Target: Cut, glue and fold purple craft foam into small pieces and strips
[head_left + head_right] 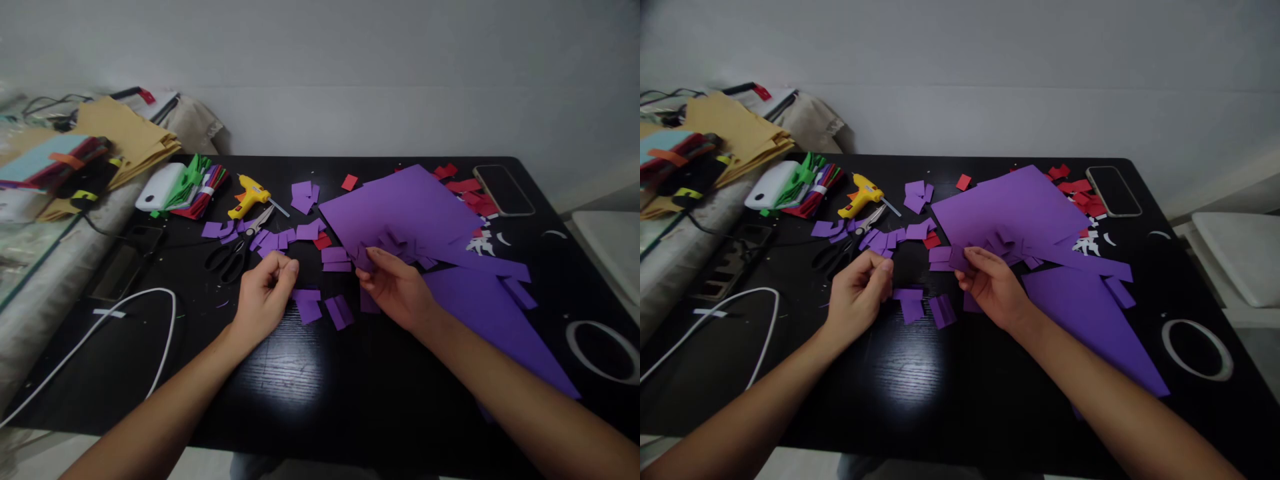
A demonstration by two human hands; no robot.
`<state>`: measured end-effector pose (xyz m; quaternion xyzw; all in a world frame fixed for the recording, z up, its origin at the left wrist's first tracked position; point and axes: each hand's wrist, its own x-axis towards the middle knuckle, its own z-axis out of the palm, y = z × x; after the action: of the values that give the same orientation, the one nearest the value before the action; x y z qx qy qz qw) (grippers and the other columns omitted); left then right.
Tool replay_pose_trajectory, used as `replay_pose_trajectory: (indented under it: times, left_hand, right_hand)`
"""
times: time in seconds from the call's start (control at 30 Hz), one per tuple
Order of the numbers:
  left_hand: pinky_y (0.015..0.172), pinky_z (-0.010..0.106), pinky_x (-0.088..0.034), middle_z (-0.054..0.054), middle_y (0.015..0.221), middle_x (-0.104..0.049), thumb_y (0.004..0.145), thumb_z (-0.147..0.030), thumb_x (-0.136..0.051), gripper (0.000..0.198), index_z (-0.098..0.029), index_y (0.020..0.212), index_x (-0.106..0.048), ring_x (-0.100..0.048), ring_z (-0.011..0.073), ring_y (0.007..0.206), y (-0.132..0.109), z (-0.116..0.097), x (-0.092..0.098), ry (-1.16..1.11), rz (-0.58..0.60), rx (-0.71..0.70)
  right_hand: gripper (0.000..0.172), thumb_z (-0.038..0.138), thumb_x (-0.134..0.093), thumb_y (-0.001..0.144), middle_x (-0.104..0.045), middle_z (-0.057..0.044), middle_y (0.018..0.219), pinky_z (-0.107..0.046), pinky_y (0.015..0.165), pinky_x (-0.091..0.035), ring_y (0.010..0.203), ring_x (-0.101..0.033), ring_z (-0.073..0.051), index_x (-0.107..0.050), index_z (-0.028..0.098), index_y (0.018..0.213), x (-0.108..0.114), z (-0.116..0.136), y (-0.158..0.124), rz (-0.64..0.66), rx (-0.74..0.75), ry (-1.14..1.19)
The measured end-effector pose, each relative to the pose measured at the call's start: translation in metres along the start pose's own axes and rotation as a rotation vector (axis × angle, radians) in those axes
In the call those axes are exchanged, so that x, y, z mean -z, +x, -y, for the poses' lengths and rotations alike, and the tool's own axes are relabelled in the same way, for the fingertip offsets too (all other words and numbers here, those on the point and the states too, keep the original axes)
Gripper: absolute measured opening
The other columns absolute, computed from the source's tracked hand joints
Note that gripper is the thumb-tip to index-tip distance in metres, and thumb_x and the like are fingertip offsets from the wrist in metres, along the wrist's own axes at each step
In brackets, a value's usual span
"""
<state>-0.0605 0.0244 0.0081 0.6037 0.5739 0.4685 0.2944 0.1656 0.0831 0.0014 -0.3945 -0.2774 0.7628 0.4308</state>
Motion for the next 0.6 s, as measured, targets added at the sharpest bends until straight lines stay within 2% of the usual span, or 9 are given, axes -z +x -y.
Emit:
replay_pose_trajectory:
  times: [0.03,0.1,0.17,0.23,0.3,0.4,0.5,0.6]
  left_hand:
    - [0.057,0.024,-0.043,-0.003,0.063,-0.056,0.097,-0.029,-0.057,0.020,-0.019,0.080,-0.060,-0.051,0.0108,0.057,0.001,0.000,-0.001,0.020,-0.005,-0.021]
    - [0.080,0.030,-0.052,0.003,0.090,-0.070,0.093,-0.026,-0.064,0.008,-0.020,0.093,-0.069,-0.065,0.0160,0.084,0.004,-0.001,-0.002,0.090,0.008,-0.121]
    - [0.101,0.038,-0.048,0.006,0.120,-0.068,0.092,-0.022,-0.066,0.016,-0.023,0.107,-0.072,-0.062,0.0212,0.113,0.006,-0.003,-0.003,0.149,0.020,-0.220]
    - [0.107,0.042,-0.044,0.007,0.129,-0.065,0.094,-0.021,-0.063,0.022,-0.024,0.114,-0.071,-0.059,0.0224,0.122,0.006,-0.006,-0.003,0.161,0.030,-0.241]
    - [0.102,0.039,-0.048,0.007,0.121,-0.069,0.095,-0.023,-0.061,0.023,-0.023,0.117,-0.070,-0.063,0.0211,0.114,0.005,-0.007,-0.002,0.137,0.042,-0.199]
    - [0.080,0.030,-0.052,0.005,0.098,-0.072,0.097,-0.029,-0.059,0.020,-0.020,0.111,-0.069,-0.067,0.0174,0.089,0.001,-0.007,-0.002,0.105,0.104,-0.128]
    - [0.064,0.025,-0.046,0.001,0.077,-0.064,0.095,-0.032,-0.062,0.015,-0.018,0.095,-0.067,-0.059,0.0132,0.069,-0.002,-0.006,-0.004,0.116,0.216,-0.159]
    - [0.059,0.024,-0.041,-0.002,0.069,-0.055,0.095,-0.030,-0.062,0.018,-0.018,0.082,-0.061,-0.051,0.0108,0.062,-0.003,-0.006,-0.005,0.135,0.275,-0.201]
  right_hand:
    - [0.019,0.034,-0.079,0.074,-0.064,0.000,0.075,-0.023,0.049,-0.049,0.064,-0.061,-0.014,-0.067,0.022,0.082,0.000,-0.001,0.000,0.011,0.001,-0.011]
    - [0.020,0.035,-0.080,0.076,-0.065,0.000,0.074,-0.023,0.052,-0.052,0.065,-0.063,-0.014,-0.068,0.021,0.084,-0.001,-0.002,-0.002,0.045,0.005,-0.044]
    - [0.020,0.035,-0.081,0.076,-0.065,0.001,0.075,-0.023,0.055,-0.054,0.065,-0.064,-0.013,-0.069,0.021,0.083,-0.004,-0.005,-0.004,0.078,0.020,-0.083]
    - [0.020,0.035,-0.081,0.077,-0.067,0.000,0.077,-0.024,0.057,-0.056,0.067,-0.066,-0.013,-0.069,0.020,0.083,-0.008,-0.007,-0.008,0.109,0.043,-0.137]
    - [0.020,0.035,-0.081,0.078,-0.067,0.000,0.077,-0.026,0.060,-0.058,0.069,-0.067,-0.014,-0.070,0.019,0.085,-0.011,-0.008,-0.012,0.134,0.078,-0.212]
    - [0.021,0.037,-0.079,0.080,-0.068,0.000,0.077,-0.028,0.063,-0.059,0.068,-0.068,-0.015,-0.070,0.019,0.087,-0.015,-0.008,-0.017,0.169,0.125,-0.350]
    - [0.021,0.039,-0.077,0.083,-0.069,-0.001,0.078,-0.030,0.067,-0.060,0.066,-0.068,-0.015,-0.070,0.020,0.087,-0.017,-0.009,-0.021,0.208,0.165,-0.469]
    - [0.024,0.041,-0.077,0.082,-0.070,-0.002,0.081,-0.031,0.068,-0.060,0.067,-0.069,-0.016,-0.069,0.020,0.090,-0.017,-0.013,-0.023,0.224,0.179,-0.520]
